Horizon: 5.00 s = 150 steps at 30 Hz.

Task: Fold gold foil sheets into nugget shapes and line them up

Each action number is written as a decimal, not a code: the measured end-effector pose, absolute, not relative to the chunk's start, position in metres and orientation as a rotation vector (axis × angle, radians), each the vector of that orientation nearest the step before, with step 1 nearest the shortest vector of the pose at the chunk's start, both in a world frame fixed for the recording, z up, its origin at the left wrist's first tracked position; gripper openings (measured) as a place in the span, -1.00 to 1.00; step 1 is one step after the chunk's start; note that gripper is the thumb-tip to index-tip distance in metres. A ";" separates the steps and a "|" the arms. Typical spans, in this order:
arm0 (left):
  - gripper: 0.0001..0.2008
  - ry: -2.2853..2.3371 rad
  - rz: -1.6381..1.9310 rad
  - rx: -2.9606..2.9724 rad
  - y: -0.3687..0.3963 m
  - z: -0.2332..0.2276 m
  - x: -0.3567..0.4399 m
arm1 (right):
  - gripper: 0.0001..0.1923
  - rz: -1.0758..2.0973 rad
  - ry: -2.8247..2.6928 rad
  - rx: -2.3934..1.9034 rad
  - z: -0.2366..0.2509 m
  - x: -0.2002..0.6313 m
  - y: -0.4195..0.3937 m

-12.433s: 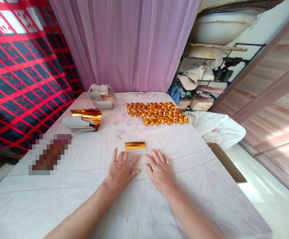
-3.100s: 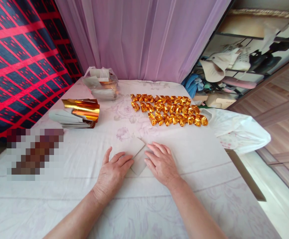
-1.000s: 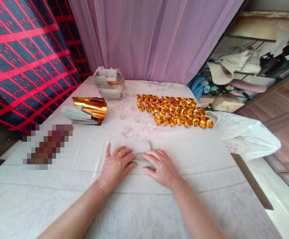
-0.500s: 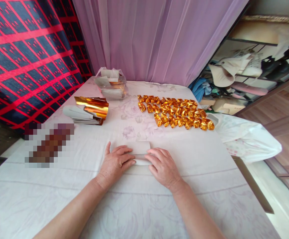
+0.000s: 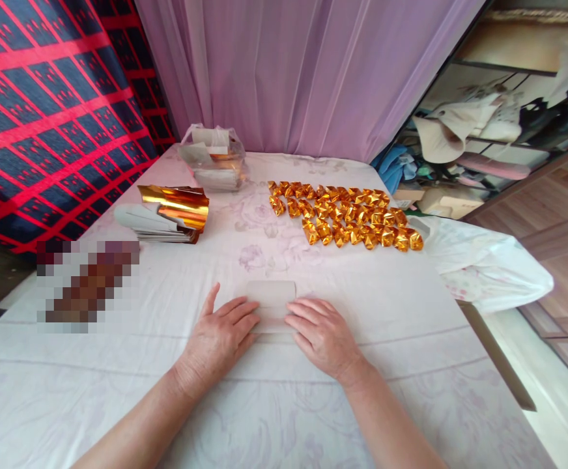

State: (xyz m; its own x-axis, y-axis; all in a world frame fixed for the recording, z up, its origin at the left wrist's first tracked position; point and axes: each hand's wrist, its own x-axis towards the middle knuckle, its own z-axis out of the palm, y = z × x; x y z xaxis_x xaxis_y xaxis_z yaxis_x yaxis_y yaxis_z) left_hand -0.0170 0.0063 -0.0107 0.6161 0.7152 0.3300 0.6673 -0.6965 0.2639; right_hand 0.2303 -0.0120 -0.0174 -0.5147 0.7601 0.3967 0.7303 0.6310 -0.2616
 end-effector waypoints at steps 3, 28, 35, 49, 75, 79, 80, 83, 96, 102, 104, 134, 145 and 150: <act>-0.80 1.169 0.685 2.678 0.006 -0.014 -0.022 | -0.74 0.122 -2.382 -1.182 -0.018 0.232 -0.014; -0.73 1.448 0.680 2.454 0.017 -0.018 -0.008 | -0.79 0.192 -1.911 -1.514 -0.026 0.217 -0.004; -0.66 1.418 0.620 2.730 0.013 -0.017 -0.007 | -0.81 0.162 -1.921 -1.552 -0.027 0.215 -0.003; -0.45 1.238 0.486 2.994 -0.018 -0.025 0.014 | -0.79 0.149 -1.941 -1.592 -0.026 0.215 -0.002; -0.33 1.172 0.370 2.929 -0.019 -0.028 0.011 | -0.83 0.098 -1.938 -1.583 -0.028 0.216 -0.002; -0.33 1.167 0.384 2.930 -0.019 -0.028 0.010 | -0.85 0.093 -1.924 -1.607 -0.028 0.216 -0.002; -0.33 1.163 0.384 2.926 -0.019 -0.027 0.010 | -0.86 0.091 -1.918 -1.618 -0.028 0.216 -0.003; -0.33 1.153 0.378 2.912 -0.019 -0.028 0.010 | -0.87 0.080 -1.902 -1.640 -0.029 0.216 -0.003; -0.35 1.176 0.379 2.890 -0.019 -0.030 0.010 | -0.96 0.146 -1.882 -1.631 -0.026 0.215 -0.003; -0.39 1.165 0.373 2.886 -0.018 -0.030 0.010 | -0.84 0.152 -1.929 -1.582 -0.026 0.215 -0.003; -0.39 1.161 0.385 2.878 -0.018 -0.029 0.010 | -0.84 0.155 -1.936 -1.583 -0.026 0.215 -0.003; -0.42 1.133 0.457 2.894 -0.015 -0.032 0.011 | -0.70 0.247 -2.057 -1.529 -0.034 0.235 -0.006; -0.43 1.112 0.521 2.871 -0.011 -0.034 0.012 | -0.54 0.083 -2.277 -1.750 -0.026 0.201 -0.039; -0.42 1.086 0.544 2.885 -0.010 -0.036 0.010 | -0.50 0.130 -2.324 -1.807 -0.027 0.207 -0.039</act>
